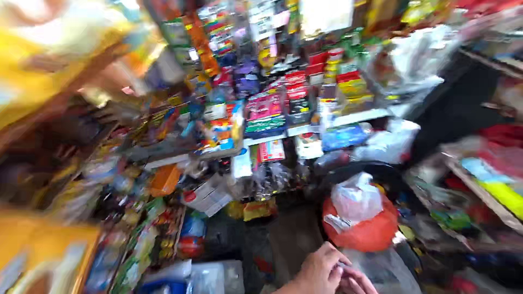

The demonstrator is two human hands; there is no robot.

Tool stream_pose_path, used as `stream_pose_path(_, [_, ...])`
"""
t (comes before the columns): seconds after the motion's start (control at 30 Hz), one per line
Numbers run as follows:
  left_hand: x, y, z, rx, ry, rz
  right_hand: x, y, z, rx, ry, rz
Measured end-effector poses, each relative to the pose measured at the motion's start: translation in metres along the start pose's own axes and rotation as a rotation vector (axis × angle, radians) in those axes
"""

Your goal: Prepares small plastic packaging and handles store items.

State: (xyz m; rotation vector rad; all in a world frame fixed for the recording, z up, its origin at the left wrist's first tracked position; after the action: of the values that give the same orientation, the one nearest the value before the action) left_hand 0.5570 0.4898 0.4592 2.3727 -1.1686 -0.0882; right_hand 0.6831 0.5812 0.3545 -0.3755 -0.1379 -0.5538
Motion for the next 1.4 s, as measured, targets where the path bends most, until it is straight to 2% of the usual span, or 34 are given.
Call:
stream_pose_path(0.13, [-0.006,0.000,-0.003,-0.131,-0.057,0.114,0.012,0.025,0.024,0.177,0.064,-0.137])
stream_pose_path(0.23, [-0.016,-0.008,-0.014,-0.271,-0.215,0.183,0.038,0.058,0.055,0.256,0.058,-0.233])
stream_pose_path(0.37, [-0.031,-0.029,-0.033,-0.395,-0.432,0.303,0.092,0.109,0.074,0.398,0.031,-0.414])
stream_pose_path(0.5, [-0.038,-0.062,-0.049,-0.494,-0.530,0.490,0.157,0.147,0.068,0.393,0.016,-0.642])
stream_pose_path(0.6, [-0.035,-0.089,-0.046,-0.673,-0.452,0.706,0.204,0.165,0.051,0.405,0.016,-0.789])
stream_pose_path(0.7, [-0.028,-0.115,-0.032,-0.919,-0.262,0.931,0.244,0.184,0.038,0.386,-0.012,-0.922])
stream_pose_path(0.83, [-0.013,-0.143,-0.029,-1.036,-0.184,1.020,0.283,0.221,0.041,0.297,-0.002,-1.079])
stream_pose_path(0.97, [-0.008,-0.172,-0.040,-1.026,-0.183,1.022,0.298,0.272,0.063,0.294,0.038,-1.099])
stream_pose_path(1.13, [-0.014,-0.225,-0.067,-1.084,-0.110,0.903,0.299,0.358,0.092,0.348,0.083,-1.022])
stream_pose_path(1.27, [-0.008,-0.293,-0.105,-1.051,-0.022,0.851,0.299,0.421,0.101,0.336,0.053,-0.919])
stream_pose_path(1.4, [0.001,-0.377,-0.153,-1.002,-0.078,0.933,0.305,0.451,0.093,0.316,0.042,-0.813])
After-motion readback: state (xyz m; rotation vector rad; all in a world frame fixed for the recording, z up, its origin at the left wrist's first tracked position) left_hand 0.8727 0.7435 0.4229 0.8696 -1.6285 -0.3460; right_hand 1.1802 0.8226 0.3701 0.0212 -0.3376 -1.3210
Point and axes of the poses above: each hand's wrist, its own x-axis away from the middle knuckle, its own y-axis out of the back of the hand, z = x × y, the point moved 6 cm from there along -x, towards the middle knuckle, and after that the axes turned 12 degrees about y, right-handed, at the moved point
